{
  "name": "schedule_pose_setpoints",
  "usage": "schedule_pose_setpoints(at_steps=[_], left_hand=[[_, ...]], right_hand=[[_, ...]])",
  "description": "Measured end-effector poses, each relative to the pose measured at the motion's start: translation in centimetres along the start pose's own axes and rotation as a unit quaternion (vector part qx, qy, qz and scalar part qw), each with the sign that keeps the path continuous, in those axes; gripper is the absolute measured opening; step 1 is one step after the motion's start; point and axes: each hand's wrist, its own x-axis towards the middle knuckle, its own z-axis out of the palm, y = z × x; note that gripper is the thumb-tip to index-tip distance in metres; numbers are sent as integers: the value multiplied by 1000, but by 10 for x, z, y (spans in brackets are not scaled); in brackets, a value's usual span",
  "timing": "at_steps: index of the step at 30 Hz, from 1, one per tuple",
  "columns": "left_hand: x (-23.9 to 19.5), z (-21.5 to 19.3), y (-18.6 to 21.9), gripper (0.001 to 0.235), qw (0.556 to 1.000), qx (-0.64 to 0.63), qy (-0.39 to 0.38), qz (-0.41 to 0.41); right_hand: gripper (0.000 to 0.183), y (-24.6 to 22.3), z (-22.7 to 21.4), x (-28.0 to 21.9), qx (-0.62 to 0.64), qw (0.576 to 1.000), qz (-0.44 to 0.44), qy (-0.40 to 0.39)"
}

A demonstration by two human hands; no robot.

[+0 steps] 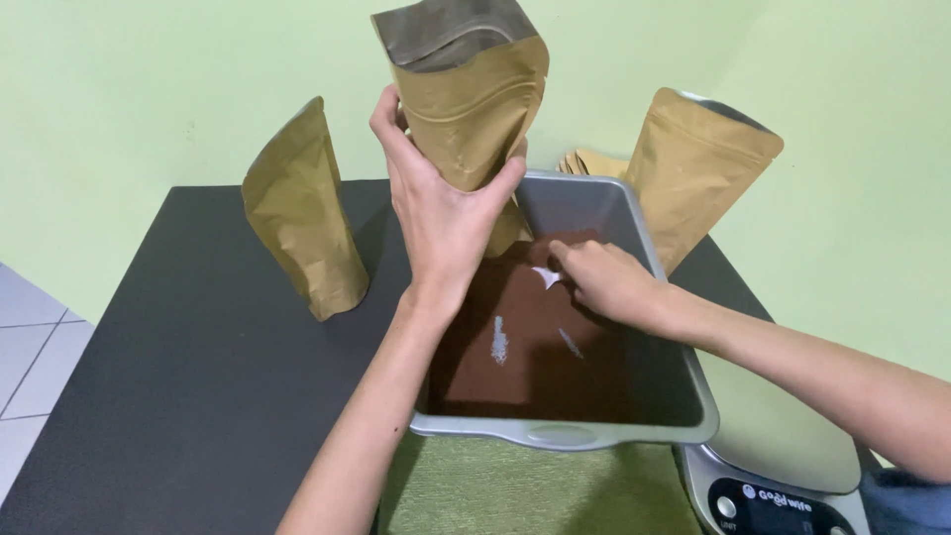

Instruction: Filling brown paper bags with ground coffee using a spoon and weighing them on a digital scale.

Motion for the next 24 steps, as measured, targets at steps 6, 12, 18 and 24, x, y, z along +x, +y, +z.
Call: schedule_pose_setpoints(at_steps=[6,12,18,24], left_hand=[[0,-1,-1,94,1000,14,2,8],[0,0,-4,91,1000,16,-13,12],[0,1,-4,88,998,23,-58,-5],[1,2,-7,84,990,50,-131,-31]], right_hand=[[20,-35,-16,0,207,974,-72,-65],[18,-58,-9,-2,244,948,-188,-80],[25,-84,-23,-24,292,909,-260,-146],[27,-78,-35,-41,373,886,-228,-156]])
